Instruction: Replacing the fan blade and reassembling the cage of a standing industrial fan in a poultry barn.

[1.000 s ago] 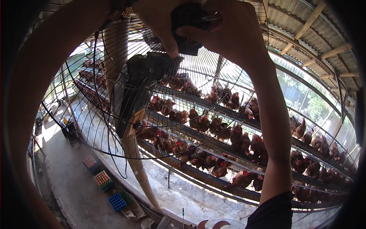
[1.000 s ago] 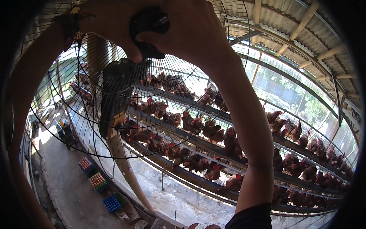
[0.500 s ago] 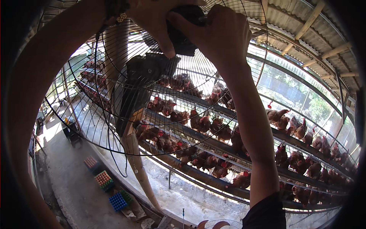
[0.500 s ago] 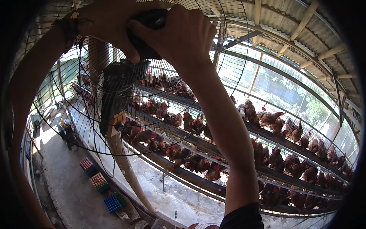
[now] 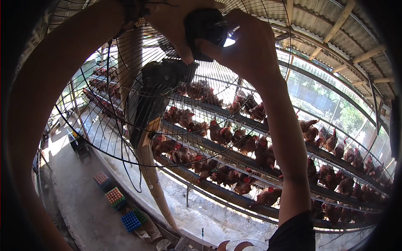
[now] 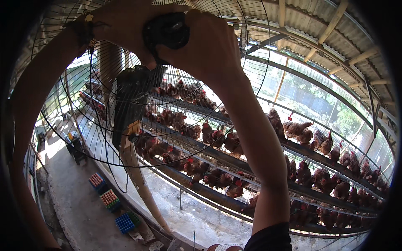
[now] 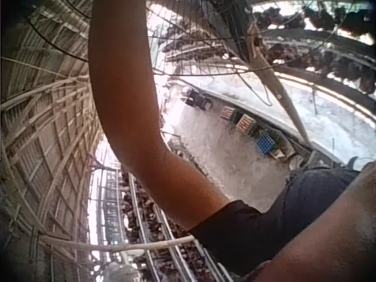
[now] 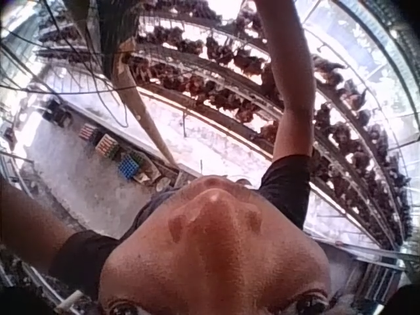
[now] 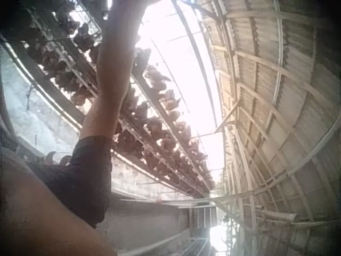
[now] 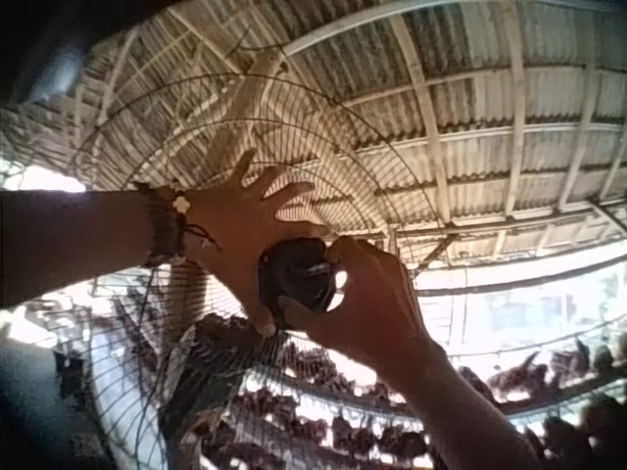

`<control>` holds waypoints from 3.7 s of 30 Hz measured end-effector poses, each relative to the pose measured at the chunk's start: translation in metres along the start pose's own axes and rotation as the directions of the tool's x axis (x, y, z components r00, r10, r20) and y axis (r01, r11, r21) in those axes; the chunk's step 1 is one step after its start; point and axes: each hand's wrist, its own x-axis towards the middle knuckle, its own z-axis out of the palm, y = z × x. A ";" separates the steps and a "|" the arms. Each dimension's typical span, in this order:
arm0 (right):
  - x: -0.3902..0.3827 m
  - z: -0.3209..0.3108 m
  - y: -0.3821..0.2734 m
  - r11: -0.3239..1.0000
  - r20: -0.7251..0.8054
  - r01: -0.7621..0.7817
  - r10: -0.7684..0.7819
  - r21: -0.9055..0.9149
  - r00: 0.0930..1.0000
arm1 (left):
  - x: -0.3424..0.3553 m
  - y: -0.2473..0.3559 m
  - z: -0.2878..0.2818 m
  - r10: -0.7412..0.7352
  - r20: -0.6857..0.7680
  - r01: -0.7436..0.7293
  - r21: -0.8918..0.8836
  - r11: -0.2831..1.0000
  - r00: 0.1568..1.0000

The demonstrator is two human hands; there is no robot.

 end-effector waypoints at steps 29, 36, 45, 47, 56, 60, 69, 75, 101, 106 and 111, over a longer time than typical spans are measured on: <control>-0.011 0.028 0.023 0.913 -0.203 0.212 -0.147 0.348 0.968 | 0.000 -0.001 0.006 0.004 -0.041 -0.004 -0.003 1.000 0.999; -0.020 0.034 0.009 0.970 -0.228 -0.042 0.099 0.240 0.969 | -0.004 0.008 -0.012 -0.030 -0.015 0.031 0.041 0.999 0.999; -0.011 0.040 0.026 0.881 -0.240 0.256 -0.169 0.399 0.956 | 0.000 0.000 0.003 -0.030 0.029 0.030 -0.017 0.999 0.999; -0.011 0.040 0.030 0.878 -0.240 0.239 -0.147 0.416 0.960 | 0.002 0.001 0.003 0.012 -0.029 -0.013 -0.030 0.999 1.000; -0.016 0.056 -0.007 0.958 -0.281 -0.145 0.215 0.249 0.935 | 0.000 0.001 0.001 -0.033 0.015 0.032 0.014 0.999 0.999; -0.014 0.049 0.011 0.957 -0.423 0.105 0.019 0.269 0.906 | 0.003 0.002 -0.006 -0.023 0.059 0.024 -0.030 0.999 0.998; -0.019 0.051 0.002 0.918 -0.374 0.157 -0.010 0.364 0.927 | 0.002 0.006 -0.004 -0.047 0.060 0.045 0.032 0.998 0.997; -0.016 0.032 0.007 0.927 -0.207 0.080 -0.003 0.365 0.978 | 0.006 0.008 -0.008 -0.042 0.067 0.041 0.020 0.999 0.997; 0.010 0.019 0.041 0.772 -0.053 0.256 -0.278 0.582 0.959 | 0.010 0.002 -0.002 -0.057 0.182 0.054 0.021 0.998 0.982; 0.033 -0.001 0.048 0.782 0.125 0.337 -0.462 0.525 0.878 | 0.006 -0.001 0.003 -0.011 0.028 0.011 0.001 1.000 1.000; 0.024 -0.025 -0.008 0.933 0.082 0.253 -0.281 0.255 0.956 | 0.015 -0.005 -0.008 -0.013 0.297 0.018 -0.013 1.000 0.955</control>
